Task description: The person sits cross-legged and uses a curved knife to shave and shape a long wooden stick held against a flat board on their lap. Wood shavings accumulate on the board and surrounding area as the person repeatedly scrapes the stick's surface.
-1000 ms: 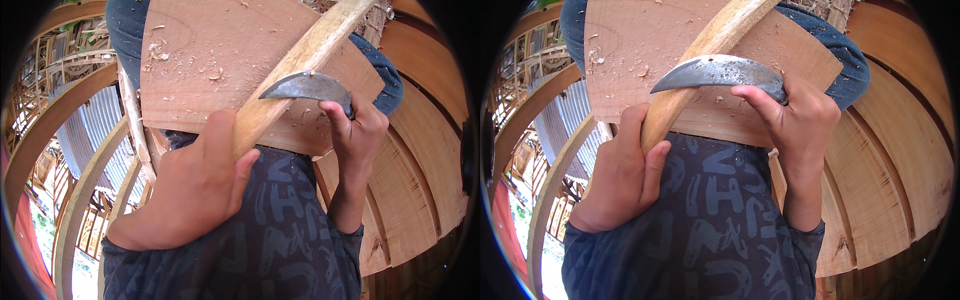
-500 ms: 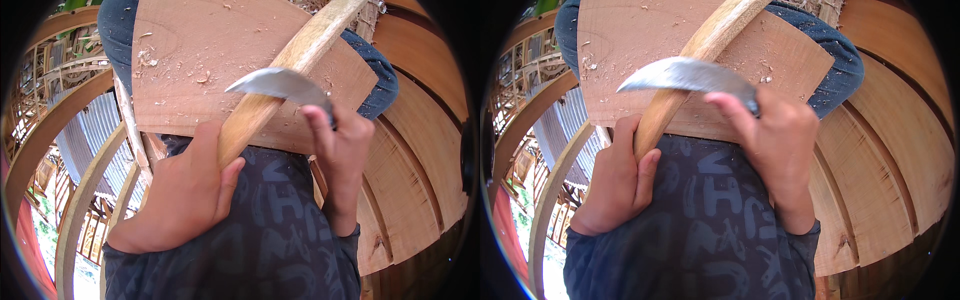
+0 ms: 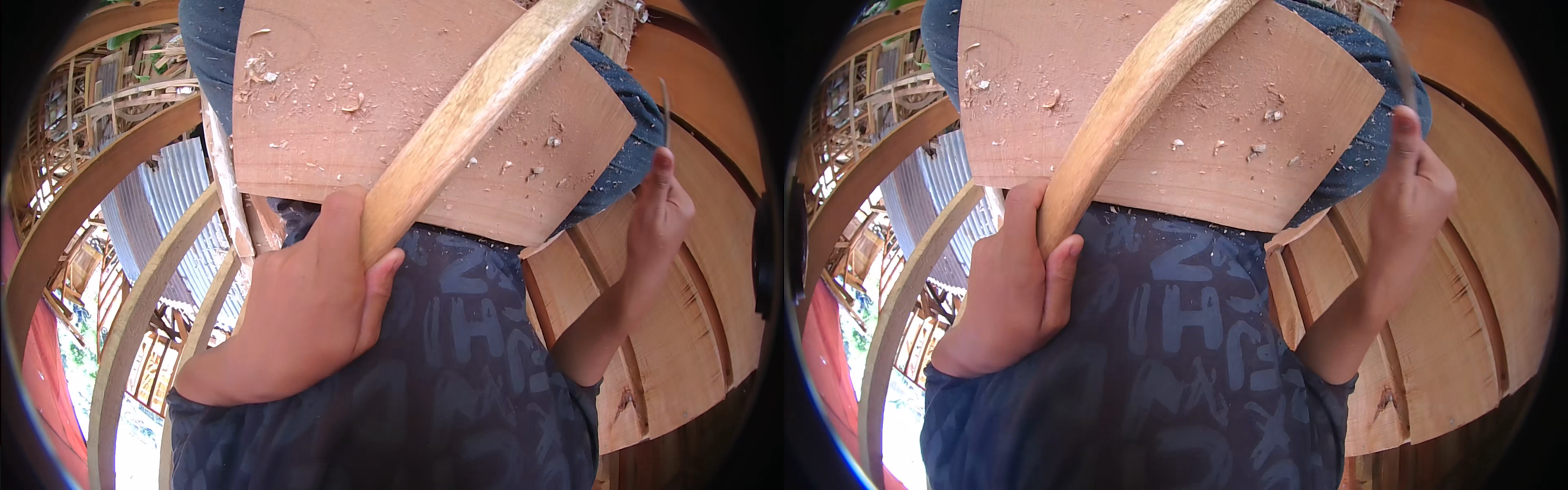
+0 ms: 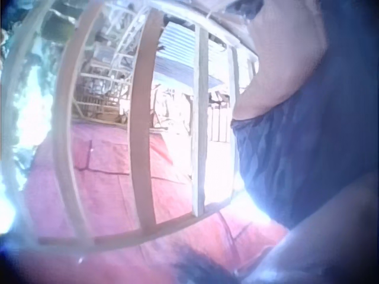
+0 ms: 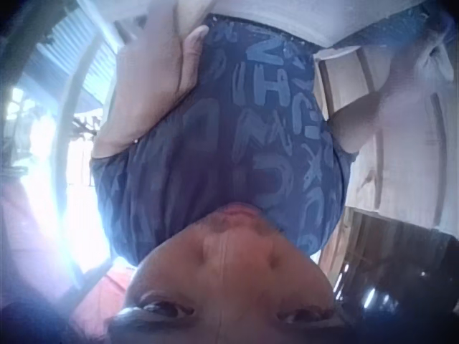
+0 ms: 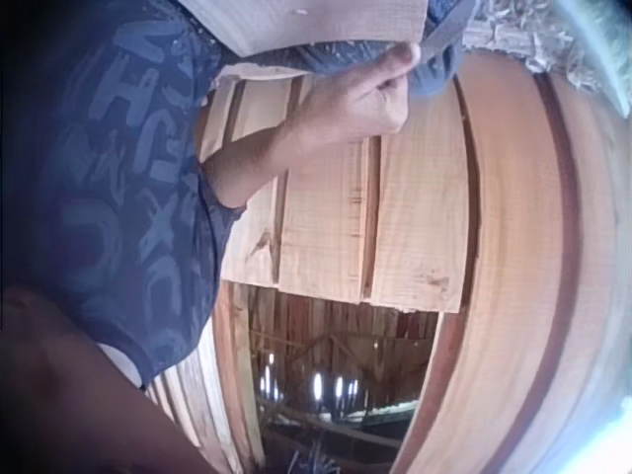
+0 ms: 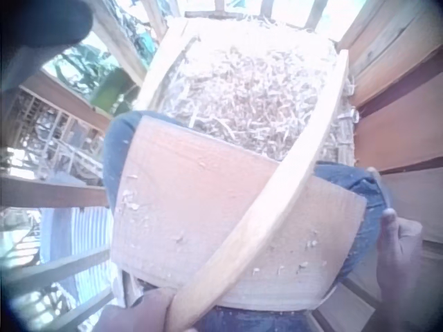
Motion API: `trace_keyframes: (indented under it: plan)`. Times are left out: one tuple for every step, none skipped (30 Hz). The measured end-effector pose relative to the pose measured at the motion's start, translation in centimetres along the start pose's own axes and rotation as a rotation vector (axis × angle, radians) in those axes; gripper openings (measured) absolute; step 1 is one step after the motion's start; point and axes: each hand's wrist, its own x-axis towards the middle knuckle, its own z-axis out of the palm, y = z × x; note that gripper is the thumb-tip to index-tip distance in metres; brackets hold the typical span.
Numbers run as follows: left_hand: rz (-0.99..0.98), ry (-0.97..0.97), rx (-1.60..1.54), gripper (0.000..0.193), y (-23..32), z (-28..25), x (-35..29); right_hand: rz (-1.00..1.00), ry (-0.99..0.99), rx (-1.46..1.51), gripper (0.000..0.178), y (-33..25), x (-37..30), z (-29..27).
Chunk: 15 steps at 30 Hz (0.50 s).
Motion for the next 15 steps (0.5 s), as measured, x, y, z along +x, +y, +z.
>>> trace_keyframes:
  plan:
    - [0.012,0.03,0.022,0.043,0.1,0.3,0.4,-0.041,-0.066,0.059,0.058,-2.0,-1.1,1.2]
    - [0.036,0.058,0.047,0.043,0.2,0.4,1.2,-0.111,-0.092,0.035,0.053,-4.2,-2.6,2.7]
    - [0.057,0.062,0.078,0.043,0.4,0.1,1.4,-0.257,-0.184,-0.02,0.055,-5.6,-3.6,3.6]
    - [0.069,0.067,0.113,0.042,0.4,0.0,1.2,-0.298,-0.238,-0.114,0.059,-6.4,-4.5,4.5]
    - [0.081,0.071,0.148,0.042,0.4,-0.2,1.2,-0.38,-0.194,-0.133,0.06,-6.2,-4.6,5.1]
    - [0.093,0.083,0.163,0.042,0.4,-0.2,1.1,-0.374,-0.2,-0.161,0.057,-6.2,-4.3,5.0]
    - [0.105,0.095,0.177,0.041,0.3,-0.2,1.2,-0.368,-0.206,-0.19,0.055,-6.2,-3.9,4.7]
    - [0.118,0.107,0.191,0.041,0.3,-0.2,1.3,-0.363,-0.213,-0.22,0.052,-6.1,-3.5,4.5]
    - [0.102,0.102,0.175,0.042,0.4,-0.1,1.4,-0.379,-0.158,-0.235,0.062,-5.5,-3.0,4.7]
    - [0.087,0.098,0.158,0.042,0.5,0.0,1.5,-0.368,-0.114,-0.252,0.063,-4.9,-2.7,4.8]
    - [0.072,0.094,0.14,0.042,0.5,0.0,1.5,-0.358,-0.071,-0.27,0.064,-4.3,-2.5,4.8]
    - [0.071,0.096,0.137,0.042,0.5,0.0,1.5,-0.353,-0.027,-0.289,0.066,-3.6,-1.8,4.7]
    - [0.072,0.095,0.131,0.042,0.4,0.0,1.4,-0.161,0.024,-0.29,0.068,-2.3,0.1,4.0]
    - [0.067,0.094,0.124,0.042,0.2,0.0,1.0,0.028,0.07,-0.289,0.069,-0.7,1.9,2.9]
    - [0.034,0.064,0.086,0.041,0.3,0.0,0.6,0.061,0.113,-0.243,0.068,1.7,2.6,1.4]
